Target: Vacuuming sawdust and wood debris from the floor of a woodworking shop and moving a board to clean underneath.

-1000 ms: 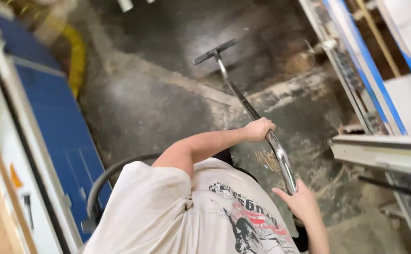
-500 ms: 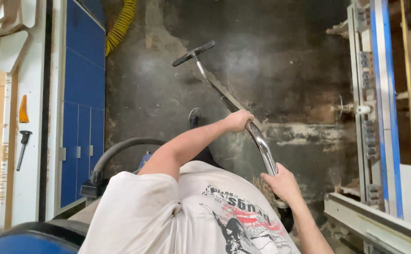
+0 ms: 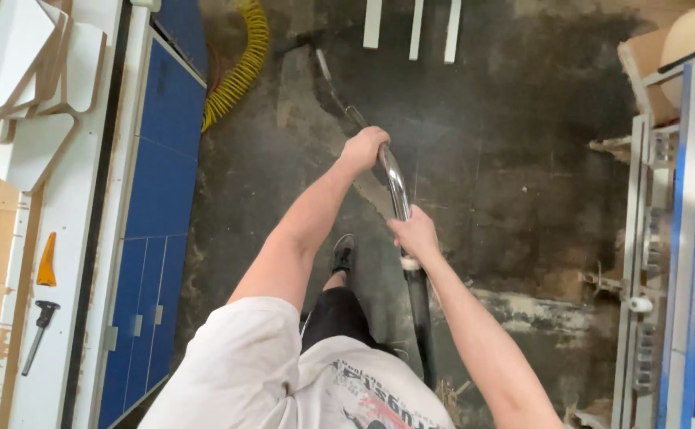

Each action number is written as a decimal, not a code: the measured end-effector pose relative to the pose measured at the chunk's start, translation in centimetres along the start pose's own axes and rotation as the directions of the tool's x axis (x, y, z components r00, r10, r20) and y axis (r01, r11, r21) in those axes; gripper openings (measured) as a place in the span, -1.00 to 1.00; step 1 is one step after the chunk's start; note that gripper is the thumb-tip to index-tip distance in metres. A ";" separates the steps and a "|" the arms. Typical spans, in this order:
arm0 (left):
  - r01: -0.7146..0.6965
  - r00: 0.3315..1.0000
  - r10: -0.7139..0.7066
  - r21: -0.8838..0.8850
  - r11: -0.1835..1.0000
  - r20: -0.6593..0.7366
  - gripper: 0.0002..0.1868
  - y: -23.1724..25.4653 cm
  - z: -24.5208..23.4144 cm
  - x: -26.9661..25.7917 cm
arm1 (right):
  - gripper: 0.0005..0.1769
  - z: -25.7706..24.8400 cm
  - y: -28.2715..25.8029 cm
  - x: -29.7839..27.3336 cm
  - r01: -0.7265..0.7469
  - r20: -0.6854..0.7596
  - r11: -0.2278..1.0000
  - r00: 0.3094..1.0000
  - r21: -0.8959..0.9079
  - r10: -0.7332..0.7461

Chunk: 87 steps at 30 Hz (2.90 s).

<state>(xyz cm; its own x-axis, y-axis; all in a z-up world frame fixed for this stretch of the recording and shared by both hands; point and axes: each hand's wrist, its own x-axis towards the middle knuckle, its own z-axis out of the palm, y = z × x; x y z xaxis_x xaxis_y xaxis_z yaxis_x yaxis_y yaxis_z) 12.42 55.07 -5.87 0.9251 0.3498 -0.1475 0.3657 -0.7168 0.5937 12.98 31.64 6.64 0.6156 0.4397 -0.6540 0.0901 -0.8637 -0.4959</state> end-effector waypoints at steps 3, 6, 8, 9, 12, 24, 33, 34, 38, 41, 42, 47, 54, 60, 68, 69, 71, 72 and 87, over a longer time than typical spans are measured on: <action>-0.038 0.987 0.024 -0.088 0.995 -0.158 -0.86 -4.8 -1.6 4.7 | -0.76 2.3 -5.6 9.1 0.067 -0.034 0.997 0.997 0.041 -0.065; 0.101 0.990 -0.103 -0.023 0.995 -0.096 -0.57 -7.8 -3.2 7.2 | -0.82 4.9 -9.6 17.0 0.103 -0.044 0.988 0.994 0.116 -0.098; 0.147 0.988 -0.149 0.057 0.988 0.045 -0.24 -9.9 -2.8 8.2 | -0.82 6.9 -10.4 21.2 0.126 -0.010 0.932 0.991 0.339 -0.130; 0.165 0.984 -0.167 0.051 0.985 0.055 -0.24 -10.7 -2.2 8.4 | -0.82 8.0 -9.9 22.6 0.113 0.010 0.936 0.992 0.334 -0.124; 0.117 0.963 -0.173 0.254 0.960 0.208 -0.20 -10.8 -0.8 8.0 | -0.78 9.9 -7.3 23.6 0.064 0.082 0.931 0.992 0.358 -0.100; 0.044 0.919 -0.179 0.359 0.932 0.351 -0.59 -9.7 10.3 0.2 | -0.85 10.6 4.1 8.8 -0.031 0.227 0.974 0.974 0.225 -0.021; 0.323 0.884 -0.402 0.309 0.894 0.240 -0.69 -5.5 13.9 -18.3 | -0.69 13.2 12.2 -0.6 0.062 0.470 0.996 0.879 0.065 -0.086; 0.361 0.882 -0.424 0.286 0.888 0.204 -0.69 -5.3 14.8 -20.4 | -0.69 13.7 13.4 -1.6 0.093 0.497 0.995 0.861 0.043 -0.102; 0.502 0.838 -0.533 0.216 0.837 0.118 -0.74 -6.1 19.5 -27.5 | -0.64 14.4 15.6 -5.0 0.200 0.594 0.974 0.799 -0.110 -0.096; 0.584 0.797 -0.597 0.132 0.801 0.091 -0.78 -3.4 18.8 -31.4 | -0.62 15.7 17.4 -4.8 0.279 0.609 0.946 0.783 -0.165 -0.125; 0.579 0.801 -0.591 0.134 0.804 0.090 -0.78 -3.1 18.7 -31.8 | -0.62 15.5 17.7 -5.2 0.278 0.604 0.947 0.787 -0.164 -0.127; 0.487 0.849 -0.506 0.146 0.861 0.153 -0.85 -4.9 24.1 -29.9 | -0.53 13.5 20.6 -5.8 0.276 0.583 0.906 0.811 -0.322 -0.040; 0.325 0.890 -0.326 0.056 0.944 0.319 -0.77 3.7 31.1 -28.9 | -0.56 2.6 26.7 -12.8 0.210 0.558 0.888 0.828 -0.410 0.061; 0.071 0.944 -0.074 0.023 0.997 0.321 -0.84 14.6 44.3 -25.5 | -0.38 -9.2 34.9 -18.6 0.161 0.471 0.787 0.863 -0.595 0.180; 0.079 0.931 0.058 -0.354 0.932 0.361 -0.93 37.5 48.9 -27.6 | -0.41 -20.7 56.0 -24.9 -0.128 0.250 0.809 0.913 -0.573 0.321; 0.061 0.918 0.087 -0.355 0.933 0.386 -0.93 39.6 50.4 -28.3 | -0.41 -22.1 54.9 -27.5 -0.163 0.240 0.816 0.908 -0.554 0.344; 0.114 0.916 0.066 -0.412 0.904 0.397 -0.89 43.0 52.6 -28.2 | -0.40 -24.8 52.1 -31.5 -0.182 0.243 0.808 0.897 -0.560 0.370; 0.084 0.903 0.104 -0.409 0.908 0.416 -0.89 44.9 52.9 -28.4 | -0.40 -25.5 54.1 -32.5 -0.221 0.224 0.817 0.894 -0.533 0.388; -0.162 0.749 0.303 -0.281 0.946 0.589 -0.69 41.9 43.8 -32.3 | -0.74 -16.3 51.8 -40.1 -0.295 0.121 0.661 0.853 -0.690 0.507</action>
<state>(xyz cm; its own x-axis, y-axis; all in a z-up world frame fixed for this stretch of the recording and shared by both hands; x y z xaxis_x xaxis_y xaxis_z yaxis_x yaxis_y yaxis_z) 2.29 -12.68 -10.85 0.8639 -0.3106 -0.3965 0.1673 -0.5656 0.8075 5.72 -34.74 16.48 0.4759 -0.0333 -0.8789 0.4177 -0.8708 0.2592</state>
